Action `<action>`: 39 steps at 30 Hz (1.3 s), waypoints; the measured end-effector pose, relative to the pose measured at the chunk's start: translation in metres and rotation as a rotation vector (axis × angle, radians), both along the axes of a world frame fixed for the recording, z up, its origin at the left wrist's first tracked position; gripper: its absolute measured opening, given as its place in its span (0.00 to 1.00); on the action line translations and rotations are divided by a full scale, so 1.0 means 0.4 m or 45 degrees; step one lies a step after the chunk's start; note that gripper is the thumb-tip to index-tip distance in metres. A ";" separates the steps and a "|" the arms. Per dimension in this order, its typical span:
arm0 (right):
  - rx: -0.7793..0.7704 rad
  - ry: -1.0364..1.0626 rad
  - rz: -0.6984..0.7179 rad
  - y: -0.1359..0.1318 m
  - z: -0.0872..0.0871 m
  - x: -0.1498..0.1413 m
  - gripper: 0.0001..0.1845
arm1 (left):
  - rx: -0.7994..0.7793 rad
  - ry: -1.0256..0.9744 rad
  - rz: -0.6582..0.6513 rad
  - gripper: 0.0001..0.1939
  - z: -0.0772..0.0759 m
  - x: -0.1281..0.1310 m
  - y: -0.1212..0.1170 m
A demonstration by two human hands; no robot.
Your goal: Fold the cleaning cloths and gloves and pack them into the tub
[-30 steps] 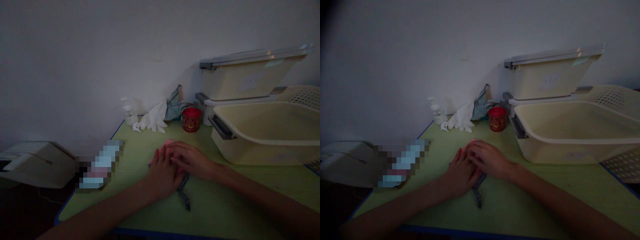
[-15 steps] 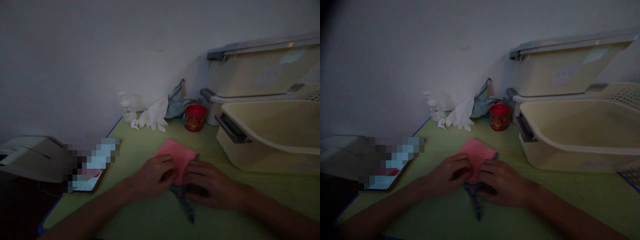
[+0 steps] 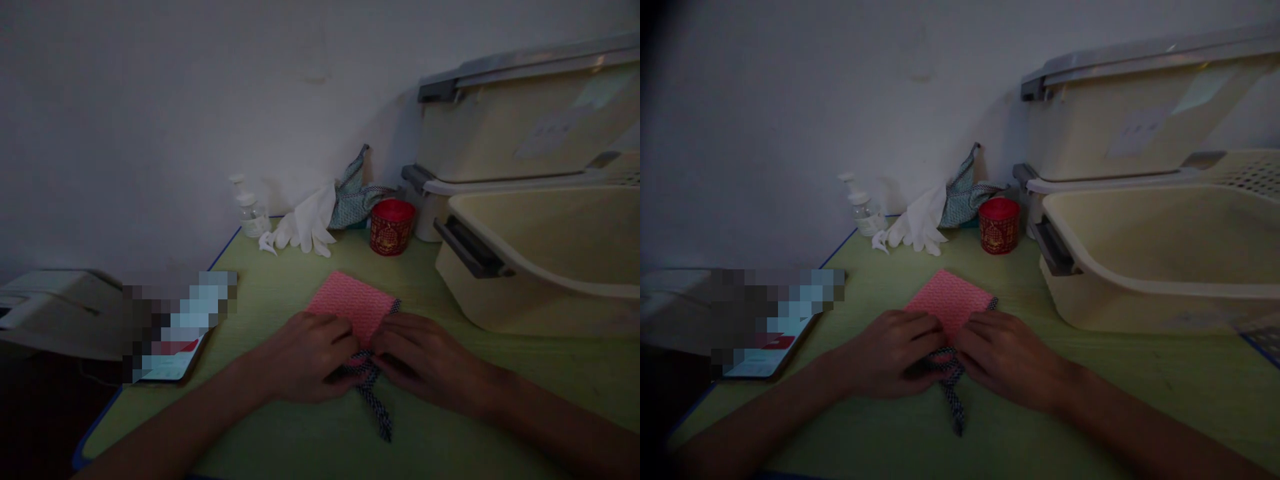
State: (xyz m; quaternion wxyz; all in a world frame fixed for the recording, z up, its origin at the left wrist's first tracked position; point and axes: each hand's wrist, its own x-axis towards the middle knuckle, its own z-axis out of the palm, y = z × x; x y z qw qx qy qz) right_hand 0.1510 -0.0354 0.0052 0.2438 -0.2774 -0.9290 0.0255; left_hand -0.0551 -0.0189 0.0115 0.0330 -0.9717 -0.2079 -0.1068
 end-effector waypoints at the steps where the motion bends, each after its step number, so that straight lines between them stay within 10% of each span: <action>1: 0.006 0.001 -0.008 0.000 0.000 0.000 0.11 | 0.037 0.007 -0.020 0.13 0.002 0.000 -0.001; 16: 0.243 -0.107 0.220 -0.007 0.011 0.004 0.18 | 0.104 0.038 -0.004 0.08 0.003 0.001 -0.002; 39: -0.399 0.162 -0.118 -0.038 -0.031 -0.039 0.09 | -1.102 -0.580 0.376 0.03 -0.018 -0.005 0.067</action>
